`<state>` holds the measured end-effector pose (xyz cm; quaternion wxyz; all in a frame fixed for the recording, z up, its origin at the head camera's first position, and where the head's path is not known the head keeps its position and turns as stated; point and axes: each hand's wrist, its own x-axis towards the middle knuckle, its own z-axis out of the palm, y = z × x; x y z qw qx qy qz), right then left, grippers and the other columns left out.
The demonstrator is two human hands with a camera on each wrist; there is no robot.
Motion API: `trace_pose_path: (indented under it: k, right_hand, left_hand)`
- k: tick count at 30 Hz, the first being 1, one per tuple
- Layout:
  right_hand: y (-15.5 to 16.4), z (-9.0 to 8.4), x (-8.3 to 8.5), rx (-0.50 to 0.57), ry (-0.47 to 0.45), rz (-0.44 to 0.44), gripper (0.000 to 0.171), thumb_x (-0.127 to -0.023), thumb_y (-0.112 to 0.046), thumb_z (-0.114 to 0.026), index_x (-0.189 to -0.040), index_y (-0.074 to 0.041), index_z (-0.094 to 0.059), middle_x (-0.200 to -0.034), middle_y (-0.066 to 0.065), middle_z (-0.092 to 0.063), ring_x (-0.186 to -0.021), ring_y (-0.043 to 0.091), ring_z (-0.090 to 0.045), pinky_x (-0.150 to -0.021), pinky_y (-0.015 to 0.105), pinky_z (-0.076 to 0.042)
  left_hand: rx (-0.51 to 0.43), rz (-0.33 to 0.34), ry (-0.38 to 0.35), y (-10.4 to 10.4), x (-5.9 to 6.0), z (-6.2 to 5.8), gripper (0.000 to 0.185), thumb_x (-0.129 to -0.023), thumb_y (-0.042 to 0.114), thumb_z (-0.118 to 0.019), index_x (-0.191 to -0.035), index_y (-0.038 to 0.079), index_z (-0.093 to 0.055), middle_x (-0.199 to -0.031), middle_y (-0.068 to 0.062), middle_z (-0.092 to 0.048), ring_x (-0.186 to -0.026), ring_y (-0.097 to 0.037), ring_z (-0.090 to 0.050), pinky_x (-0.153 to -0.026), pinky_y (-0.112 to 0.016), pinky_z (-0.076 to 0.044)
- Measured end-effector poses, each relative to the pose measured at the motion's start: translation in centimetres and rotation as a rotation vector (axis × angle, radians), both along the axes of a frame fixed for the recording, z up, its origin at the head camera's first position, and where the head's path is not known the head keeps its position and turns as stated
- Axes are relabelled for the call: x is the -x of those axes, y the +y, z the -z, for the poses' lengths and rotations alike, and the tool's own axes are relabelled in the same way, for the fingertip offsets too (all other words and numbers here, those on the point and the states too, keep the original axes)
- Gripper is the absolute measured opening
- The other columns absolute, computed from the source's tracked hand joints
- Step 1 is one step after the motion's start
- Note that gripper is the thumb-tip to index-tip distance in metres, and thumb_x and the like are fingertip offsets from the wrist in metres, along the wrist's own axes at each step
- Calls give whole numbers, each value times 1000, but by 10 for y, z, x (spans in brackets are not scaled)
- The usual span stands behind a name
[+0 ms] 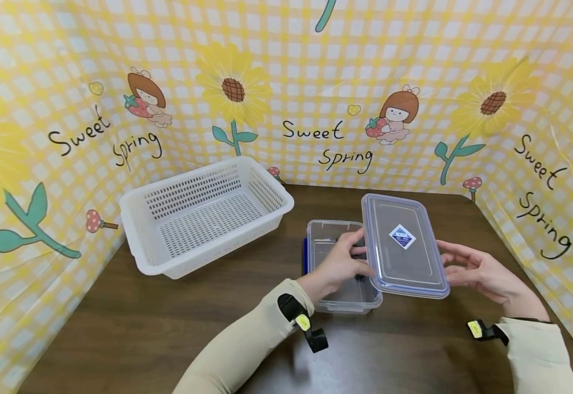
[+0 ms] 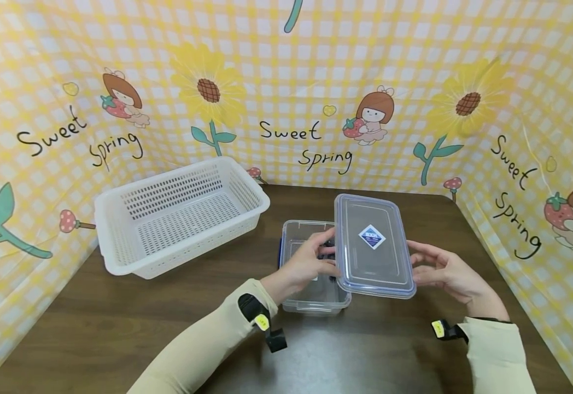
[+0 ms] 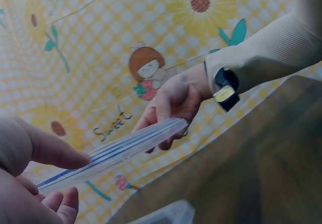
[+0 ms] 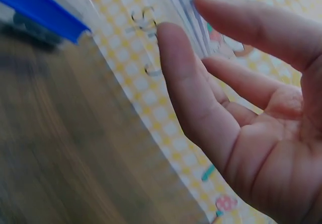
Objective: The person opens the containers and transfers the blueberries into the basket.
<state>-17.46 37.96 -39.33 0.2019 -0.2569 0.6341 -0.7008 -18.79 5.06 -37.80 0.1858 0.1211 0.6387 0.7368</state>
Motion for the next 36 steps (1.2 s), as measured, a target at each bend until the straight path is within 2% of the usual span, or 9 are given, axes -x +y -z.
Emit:
trace_pose_path:
  k: [7, 12, 17, 22, 28, 32, 36]
  right_hand:
    - [35, 13, -4, 62, -1, -102, 71, -92, 26, -39, -150, -15, -43, -123, 7, -63, -106, 19, -66, -86, 34, -58]
    - [54, 30, -12, 105, -29, -164, 73, -92, 27, -36, -153, -13, -38, -128, 8, -60, -110, 22, -64, -89, 34, -58]
    - [66, 42, -21, 136, -100, -213, 72, -93, 26, -35, -153, -13, -38, -132, 10, -59, -114, 25, -64, -91, 36, -56]
    - [74, 53, -25, 200, -176, -269, 72, -93, 27, -31, -154, -11, -38, -134, 13, -57, -118, 29, -61, -94, 39, -55]
    - [79, 71, -28, 221, -274, -333, 72, -94, 24, -28, -155, -13, -35, -138, 15, -54, -122, 30, -58, -98, 41, -53]
    - [82, 78, -35, 215, -323, -331, 72, -95, 23, -27, -155, -17, -37, -139, 13, -54, -123, 29, -57, -100, 41, -51]
    - [86, 77, -39, 222, -366, -318, 71, -95, 23, -26, -153, -15, -40, -138, 13, -55, -122, 28, -58, -101, 42, -51]
  left_hand:
    - [13, 9, 50, 32, -10, 7, 100, -65, -31, -69, -153, 1, -34, -143, -9, -33, -105, -19, -56, -81, -27, -59]
    - [34, 23, 56, 49, -24, 18, 99, -66, -30, -72, -152, -1, -33, -138, -6, -36, -92, -16, -61, -77, -26, -60]
    - [45, 49, 44, 57, -36, 23, 98, -65, -30, -73, -151, -3, -34, -135, -5, -37, -94, -13, -59, -80, -26, -59]
    - [34, 88, -6, 62, -43, 29, 99, -63, -33, -70, -150, -6, -34, -138, -7, -37, -102, -18, -59, -85, -29, -58]
    - [10, 139, -15, 68, -55, 34, 94, -62, -33, -67, -146, 3, -45, -148, -5, -37, -120, -18, -49, -94, -26, -53]
    - [-8, 129, -34, 74, -63, 38, 88, -63, -31, -67, -141, 5, -51, -145, 0, -42, -119, -16, -47, -95, -23, -51]
    - [25, 111, -78, 79, -70, 45, 87, -64, -29, -68, -143, 2, -47, -144, -6, -48, -120, -20, -52, -100, -26, -48]
